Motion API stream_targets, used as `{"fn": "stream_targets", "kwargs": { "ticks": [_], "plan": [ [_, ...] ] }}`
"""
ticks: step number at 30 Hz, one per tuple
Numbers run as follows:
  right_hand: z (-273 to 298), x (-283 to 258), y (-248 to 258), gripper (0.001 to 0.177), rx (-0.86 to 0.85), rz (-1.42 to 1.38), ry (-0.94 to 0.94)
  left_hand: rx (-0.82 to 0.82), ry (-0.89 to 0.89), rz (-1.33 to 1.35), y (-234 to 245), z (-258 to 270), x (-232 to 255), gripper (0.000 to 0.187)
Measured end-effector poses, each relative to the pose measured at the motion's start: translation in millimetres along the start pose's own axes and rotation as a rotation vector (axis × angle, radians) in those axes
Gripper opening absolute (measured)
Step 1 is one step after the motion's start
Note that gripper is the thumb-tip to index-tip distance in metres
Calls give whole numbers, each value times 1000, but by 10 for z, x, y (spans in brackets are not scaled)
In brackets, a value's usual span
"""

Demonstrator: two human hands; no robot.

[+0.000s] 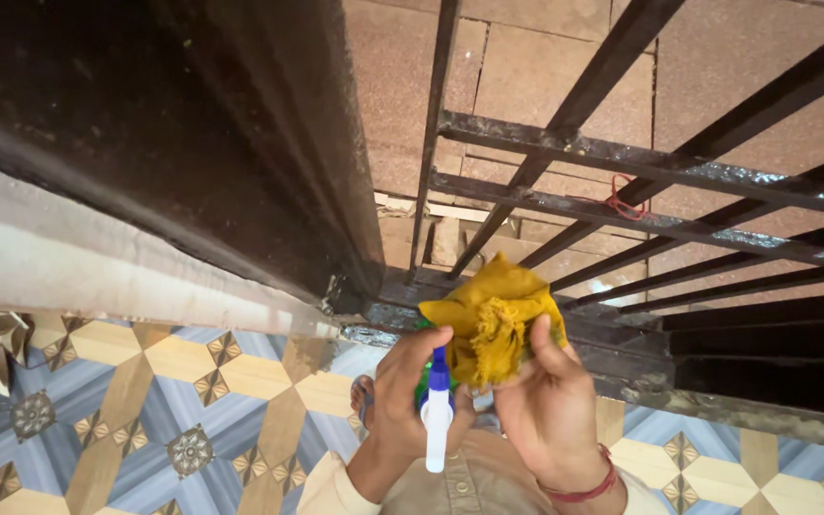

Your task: The person cleans a metal gate by spraying it with a cleaning solution and wiping the bars with a yellow cloth.

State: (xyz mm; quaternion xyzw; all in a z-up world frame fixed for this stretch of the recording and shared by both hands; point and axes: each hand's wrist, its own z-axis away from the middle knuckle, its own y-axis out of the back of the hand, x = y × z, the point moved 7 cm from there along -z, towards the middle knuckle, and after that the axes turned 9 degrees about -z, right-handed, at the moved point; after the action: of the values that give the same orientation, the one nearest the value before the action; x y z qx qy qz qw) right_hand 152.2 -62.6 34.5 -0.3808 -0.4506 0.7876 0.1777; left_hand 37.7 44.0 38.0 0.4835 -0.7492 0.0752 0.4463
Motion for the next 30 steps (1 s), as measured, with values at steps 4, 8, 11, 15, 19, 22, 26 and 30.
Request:
{"fn": "stream_targets", "kwargs": {
  "ticks": [4,8,11,15,19,22,26,30],
  "plan": [
    [86,-76,-289,47,-376,169,177,17,21,23,-27,-3,-39,66],
    [98,-63,-486,64,-380,95,108,0,50,54,-141,-16,-90,64],
    [119,-215,-871,46,-309,1335,710,5,3,53,-97,-56,-41,66],
    [126,-198,-1264,37,-392,1636,1252,-44,99,96,-47,-92,-60,62],
    [-178,-120,-1060,30,-208,1412,1148,-3,13,139,5,-143,-27,60],
    [-564,-122,-715,19,-95,1157,878,-13,-27,78,-19,-112,-35,60],
    [-743,-187,-709,22,-420,1277,1010,-14,-46,97,-54,-87,-87,57],
    [-804,-184,-631,27,-766,1335,954,-19,-40,77,-73,-77,-141,58]
  ]
}}
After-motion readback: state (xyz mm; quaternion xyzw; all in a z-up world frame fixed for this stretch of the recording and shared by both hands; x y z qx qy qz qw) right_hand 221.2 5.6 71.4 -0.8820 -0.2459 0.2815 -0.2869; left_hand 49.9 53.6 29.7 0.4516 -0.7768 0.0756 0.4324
